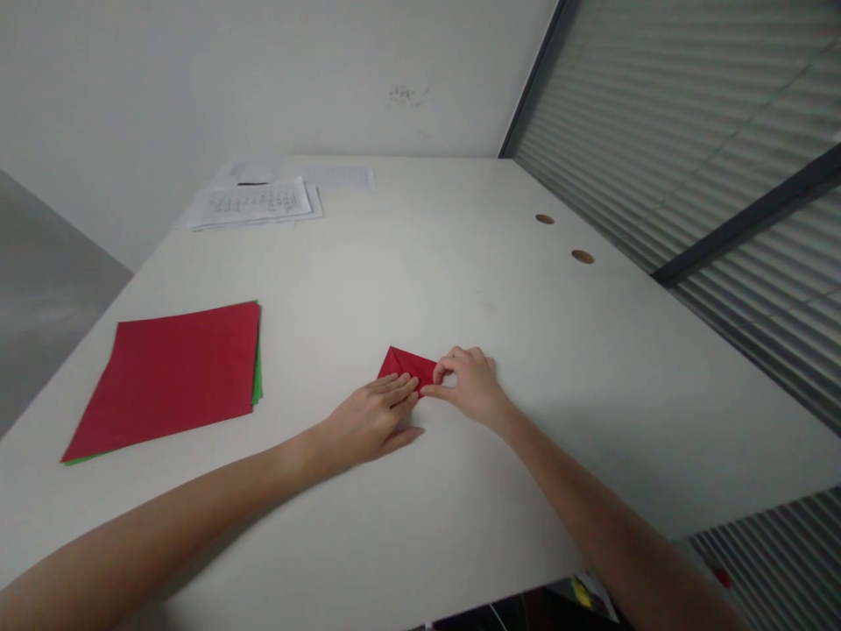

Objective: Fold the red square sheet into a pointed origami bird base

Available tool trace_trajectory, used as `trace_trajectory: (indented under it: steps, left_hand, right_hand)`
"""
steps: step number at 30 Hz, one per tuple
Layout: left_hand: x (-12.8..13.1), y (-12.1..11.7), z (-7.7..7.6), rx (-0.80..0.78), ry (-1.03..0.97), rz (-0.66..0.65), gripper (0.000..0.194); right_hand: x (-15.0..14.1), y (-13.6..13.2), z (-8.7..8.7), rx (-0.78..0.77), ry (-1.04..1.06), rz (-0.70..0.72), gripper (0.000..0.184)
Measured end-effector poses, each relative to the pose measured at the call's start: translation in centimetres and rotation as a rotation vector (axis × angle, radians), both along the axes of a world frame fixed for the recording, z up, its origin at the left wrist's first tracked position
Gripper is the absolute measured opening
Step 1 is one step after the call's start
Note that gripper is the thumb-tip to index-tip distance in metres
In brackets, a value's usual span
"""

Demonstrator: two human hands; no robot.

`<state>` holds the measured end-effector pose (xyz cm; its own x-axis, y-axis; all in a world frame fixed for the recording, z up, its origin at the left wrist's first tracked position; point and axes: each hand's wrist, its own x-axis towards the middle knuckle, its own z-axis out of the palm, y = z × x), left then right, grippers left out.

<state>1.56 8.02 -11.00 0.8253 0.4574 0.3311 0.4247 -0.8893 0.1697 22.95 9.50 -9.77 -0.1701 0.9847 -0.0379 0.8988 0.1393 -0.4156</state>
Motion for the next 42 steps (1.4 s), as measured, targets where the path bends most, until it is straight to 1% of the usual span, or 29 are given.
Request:
trace_trajectory:
  steps: [3,5,8,11,13,16,17,19,22,23,24,25,27,28,32,34,37,39,42]
  left_hand:
    - [-0.1,0.2,0.1,-0.034,-0.023,-0.002,0.037]
    - [-0.2,0.3,0.1,-0.055,-0.034,0.001,0.034]
    - [-0.3,0.3,0.2,-0.101,-0.054,-0.004,0.033]
    - [-0.5,0.7,0.2,-0.177,-0.093,-0.001,0.029]
    - [-0.5,1.2,0.1,-0.226,-0.129,0.014,0.026]
    - [-0.4,2.3,0.0,-0.295,-0.186,0.012,0.020]
    - [-0.4,2.6,0.0,-0.328,-0.206,-0.009,0.020]
    - [-0.4,3.2,0.1,-0.388,-0.226,-0.057,0.020]
    - [-0.7,3.6,0.3,-0.410,-0.177,-0.058,0.017]
    - [-0.8,3.6,0.4,-0.404,-0.148,-0.043,0.016]
    - [-0.9,3.7,0.4,-0.398,-0.120,-0.026,0.014]
    - [-1.0,3.7,0.5,-0.389,-0.097,-0.013,0.014]
    - [-1.0,3.8,0.5,-0.361,-0.074,-0.009,0.016]
    - [-1.0,3.8,0.6,-0.343,-0.071,-0.015,0.017]
    - [-1.0,4.1,0.6,-0.307,-0.072,-0.071,0.021]
    - [-1.1,4.2,0.6,-0.303,-0.068,-0.088,0.021]
    - [-1.3,4.2,0.5,-0.290,-0.056,-0.071,0.020]
    - [-1.4,4.2,0.4,-0.291,-0.037,-0.045,0.019]
    - [-1.5,4.4,0.3,-0.306,-0.020,-0.031,0.017]
  right_hand:
    - [0.2,0.6,0.0,-0.026,-0.033,0.041,0.033]
    - [0.6,1.1,0.1,-0.059,-0.023,0.090,0.030]
    - [1.3,1.4,0.4,-0.089,0.048,0.159,0.019]
    - [1.8,1.3,0.7,-0.074,0.149,0.178,0.010]
    - [1.7,1.1,0.7,-0.055,0.214,0.179,0.013]
    - [0.8,0.5,0.7,-0.027,0.336,0.199,0.030]
    - [0.5,0.3,0.7,-0.037,0.415,0.196,0.035]
    - [-0.4,-0.1,0.7,-0.117,0.688,0.187,0.045]
    - [-1.8,-0.7,0.5,-0.353,1.243,0.223,0.055]
    - [-2.2,-0.7,0.3,-0.429,1.376,0.236,0.056]
    - [-2.5,-0.8,0.1,-0.488,1.461,0.243,0.057]
    - [-2.8,-0.8,-0.1,-0.528,1.499,0.241,0.056]
    - [-3.3,-0.8,-0.5,-0.537,1.456,0.230,0.055]
    - [-3.4,-0.8,-0.6,-0.512,1.387,0.227,0.054]
    - [-3.8,-0.9,-0.7,-0.358,0.992,0.252,0.047]
    - [-3.8,-0.8,-0.5,-0.330,0.891,0.251,0.044]
    - [-3.5,-0.3,-0.4,-0.376,0.914,0.215,0.042]
    - [-3.1,0.1,-0.5,-0.450,0.996,0.204,0.044]
    - [-2.5,0.6,-0.6,-0.541,1.178,0.240,0.048]
